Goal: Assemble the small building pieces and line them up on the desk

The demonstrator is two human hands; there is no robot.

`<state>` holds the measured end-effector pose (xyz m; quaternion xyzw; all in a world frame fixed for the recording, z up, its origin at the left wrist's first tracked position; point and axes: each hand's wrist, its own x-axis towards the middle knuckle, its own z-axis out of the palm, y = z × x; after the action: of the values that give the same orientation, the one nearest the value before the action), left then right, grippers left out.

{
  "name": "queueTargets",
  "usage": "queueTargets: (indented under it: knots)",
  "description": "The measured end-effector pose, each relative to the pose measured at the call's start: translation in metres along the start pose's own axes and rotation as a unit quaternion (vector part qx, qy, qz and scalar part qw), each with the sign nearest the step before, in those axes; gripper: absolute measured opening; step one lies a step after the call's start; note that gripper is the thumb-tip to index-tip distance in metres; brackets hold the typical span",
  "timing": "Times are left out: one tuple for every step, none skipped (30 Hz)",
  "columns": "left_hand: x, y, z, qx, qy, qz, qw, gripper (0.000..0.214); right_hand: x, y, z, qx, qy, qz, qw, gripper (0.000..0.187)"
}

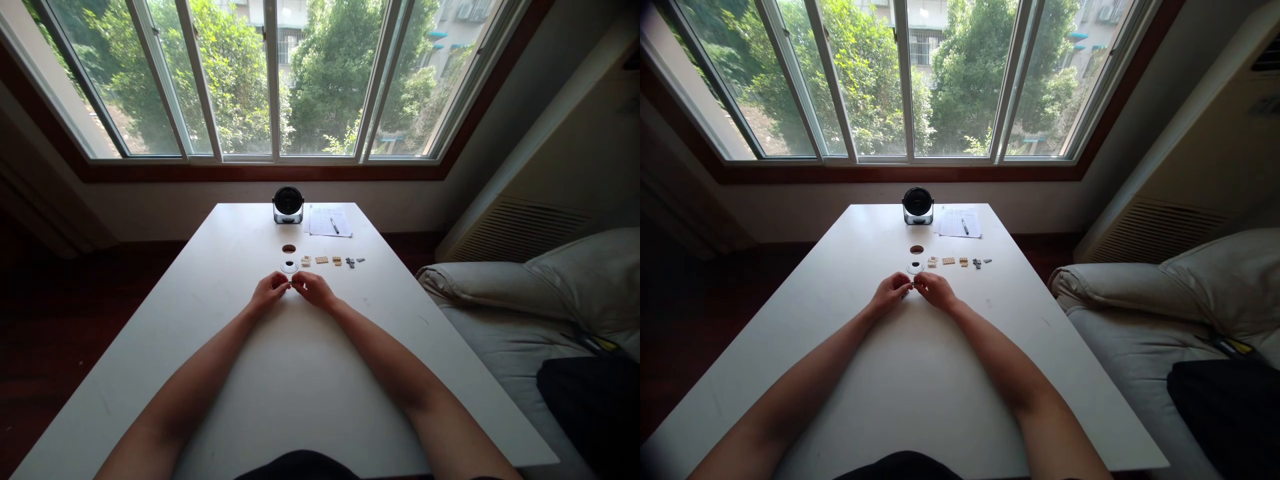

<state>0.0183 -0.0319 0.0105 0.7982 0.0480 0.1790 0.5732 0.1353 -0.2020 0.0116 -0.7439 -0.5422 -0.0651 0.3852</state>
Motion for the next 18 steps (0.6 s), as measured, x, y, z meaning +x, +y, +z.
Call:
queueTargets:
  knots:
    - [-0.0002,0.0004,0.0000,-0.004,-0.002,-0.002,1.000,0.025,-0.0001,-0.0004,-0.0004,-0.002,0.001,0.000,1.000,0.005]
    - [-0.0004,0.0009,0.0000,-0.008,-0.004,-0.003,1.000,0.025,-0.0003,-0.0007,-0.0008,-0.002,0.002,0.001,1.000,0.005]
    - [-0.0007,0.0014,0.0000,-0.012,-0.005,-0.003,1.000,0.025,-0.0005,-0.0010,-0.0011,-0.002,0.003,0.002,1.000,0.005]
    - [-0.0011,0.0018,0.0000,-0.012,-0.005,-0.002,1.000,0.025,-0.0006,-0.0012,-0.0014,-0.001,0.002,0.002,1.000,0.005]
    - [-0.0014,0.0020,0.0001,-0.009,-0.004,0.000,1.000,0.025,-0.0007,-0.0012,-0.0015,0.002,0.002,0.002,1.000,0.005]
    - [-0.0016,0.0020,0.0001,-0.003,-0.002,0.002,1.000,0.024,-0.0008,-0.0010,-0.0016,0.004,0.001,0.002,1.000,0.006]
    - [-0.0018,0.0017,0.0002,0.002,0.002,0.005,1.000,0.024,-0.0008,-0.0005,-0.0015,0.006,-0.001,0.002,1.000,0.007]
    - [-0.0018,0.0010,0.0002,0.008,0.006,0.007,1.000,0.024,-0.0008,0.0001,-0.0012,0.007,-0.002,0.001,1.000,0.009]
    - [-0.0018,0.0002,0.0002,0.013,0.011,0.009,1.000,0.024,-0.0007,0.0010,-0.0008,0.006,-0.003,-0.001,1.000,0.011]
    - [-0.0017,-0.0008,0.0001,0.018,0.015,0.010,1.000,0.025,-0.0005,0.0021,-0.0003,0.004,-0.004,-0.002,1.000,0.012]
    - [-0.0015,-0.0017,0.0000,0.024,0.019,0.011,0.999,0.025,-0.0003,0.0032,0.0003,0.001,-0.003,-0.004,1.000,0.014]
    - [-0.0014,-0.0025,-0.0001,0.031,0.023,0.011,0.999,0.024,-0.0002,0.0043,0.0009,-0.003,-0.002,-0.005,1.000,0.016]
    - [-0.0013,-0.0029,-0.0002,0.038,0.026,0.011,0.999,0.024,-0.0001,0.0053,0.0014,-0.006,-0.001,-0.006,1.000,0.017]
    - [-0.0014,-0.0030,-0.0004,0.044,0.028,0.010,0.999,0.023,0.0000,0.0061,0.0017,-0.009,-0.001,-0.007,1.000,0.018]
    - [-0.0016,-0.0026,-0.0005,0.048,0.030,0.009,0.998,0.023,-0.0001,0.0067,0.0018,-0.010,-0.002,-0.008,1.000,0.019]
    - [-0.0019,-0.0018,-0.0005,0.051,0.031,0.008,0.998,0.022,-0.0002,0.0070,0.0017,-0.010,-0.004,-0.007,1.000,0.019]
    - [-0.0023,-0.0008,-0.0005,0.053,0.030,0.006,0.998,0.022,-0.0003,0.0070,0.0015,-0.009,-0.006,-0.007,1.000,0.018]
    - [-0.0028,0.0005,-0.0004,0.055,0.028,0.005,0.998,0.021,-0.0005,0.0068,0.0013,-0.008,-0.008,-0.008,1.000,0.017]
